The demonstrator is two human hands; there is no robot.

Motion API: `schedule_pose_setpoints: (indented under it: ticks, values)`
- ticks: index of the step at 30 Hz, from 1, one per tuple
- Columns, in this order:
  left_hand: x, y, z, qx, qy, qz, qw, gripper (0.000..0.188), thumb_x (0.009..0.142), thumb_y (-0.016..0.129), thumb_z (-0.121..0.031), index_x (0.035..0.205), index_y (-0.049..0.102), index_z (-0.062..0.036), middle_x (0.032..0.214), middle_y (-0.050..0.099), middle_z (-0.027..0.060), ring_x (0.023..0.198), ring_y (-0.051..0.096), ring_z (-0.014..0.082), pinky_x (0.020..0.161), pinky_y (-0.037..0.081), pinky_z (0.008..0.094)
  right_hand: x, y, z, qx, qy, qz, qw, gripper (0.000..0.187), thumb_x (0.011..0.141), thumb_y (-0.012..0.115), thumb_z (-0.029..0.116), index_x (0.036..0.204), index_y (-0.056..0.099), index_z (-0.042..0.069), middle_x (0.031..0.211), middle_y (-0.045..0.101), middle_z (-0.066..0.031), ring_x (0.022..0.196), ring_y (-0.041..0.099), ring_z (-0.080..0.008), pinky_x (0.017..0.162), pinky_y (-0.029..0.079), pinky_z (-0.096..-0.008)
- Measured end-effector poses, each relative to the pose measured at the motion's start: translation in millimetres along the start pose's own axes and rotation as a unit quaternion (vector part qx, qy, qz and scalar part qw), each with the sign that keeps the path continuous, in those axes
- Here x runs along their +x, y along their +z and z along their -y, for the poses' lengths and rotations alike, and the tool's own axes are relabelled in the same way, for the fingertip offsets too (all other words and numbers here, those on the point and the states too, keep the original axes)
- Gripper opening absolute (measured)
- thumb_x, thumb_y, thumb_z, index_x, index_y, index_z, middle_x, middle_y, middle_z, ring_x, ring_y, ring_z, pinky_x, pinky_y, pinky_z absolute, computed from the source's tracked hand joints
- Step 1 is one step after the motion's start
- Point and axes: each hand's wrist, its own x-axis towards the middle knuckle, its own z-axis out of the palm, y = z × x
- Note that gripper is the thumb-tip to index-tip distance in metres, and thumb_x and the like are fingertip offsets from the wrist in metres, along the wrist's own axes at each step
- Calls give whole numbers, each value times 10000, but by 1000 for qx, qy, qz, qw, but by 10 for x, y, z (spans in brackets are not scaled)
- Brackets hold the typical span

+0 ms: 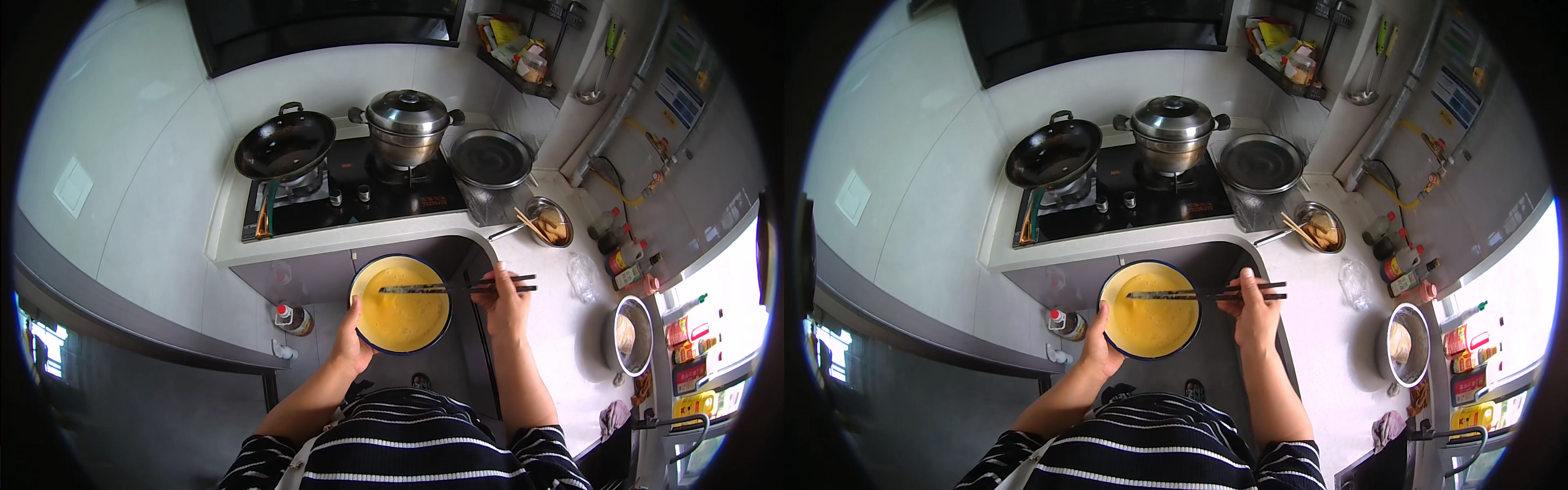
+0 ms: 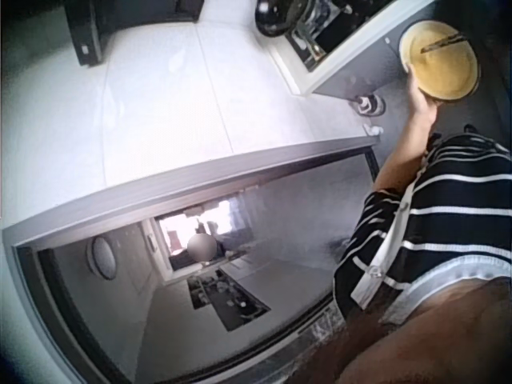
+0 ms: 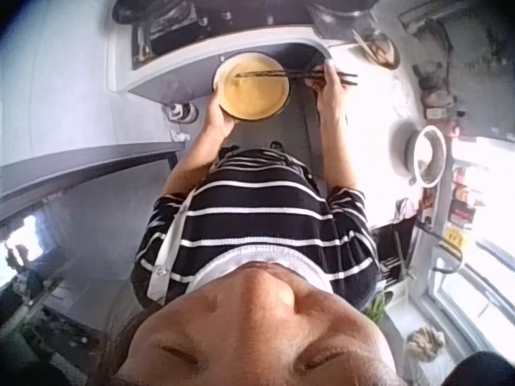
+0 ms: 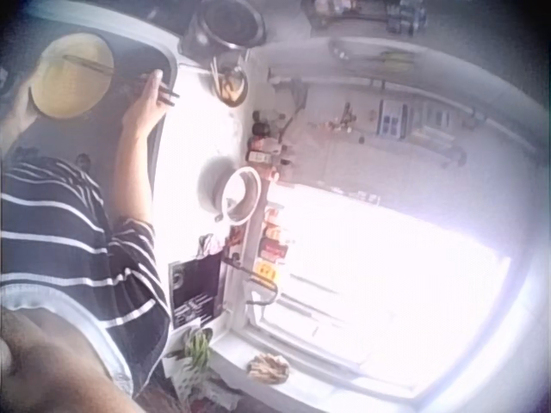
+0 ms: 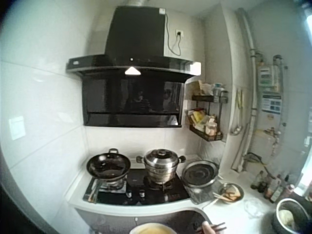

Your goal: The person beats eggs in a bowl with chopsticks while standing at a counter, turns on a stove burner under a wok on a range, and resumes beating the eggs.

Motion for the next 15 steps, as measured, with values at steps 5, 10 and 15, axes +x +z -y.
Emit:
schedule_pose_setpoints:
  ticks: [5, 10, 15]
  values:
    - [-29, 107, -37, 2, 7, -22, 1000, 688, 830, 486, -619, 1297, 405, -120, 1198, 547, 93, 1049, 579, 251, 724, 525, 368, 15, -28, 379, -152, -145, 45, 977, 256, 850, 659, 228, 832, 627, -26, 692, 625, -79, 530, 581, -128, 460, 504, -250]
    - [-44, 229, -53, 8, -3, -19, 1000, 689, 836, 462, -629, 1296, 406, -119, 1181, 565, 95, 1012, 603, 251, 678, 536, 344, 17, -105, 159, -162, 9, 45, 986, 268, 844, 651, 254, 814, 610, -9, 689, 620, -90, 473, 574, -148, 409, 504, -270]
    - [-46, 193, 36, 3, 8, -4, 1000, 699, 833, 476, -622, 1306, 392, -113, 1227, 531, 107, 1072, 570, 277, 764, 528, 408, -67, -59, -94, -59, 62, 13, 996, 291, 851, 647, 276, 774, 584, 2, 655, 586, -91, 492, 594, -187, 436, 530, -284]
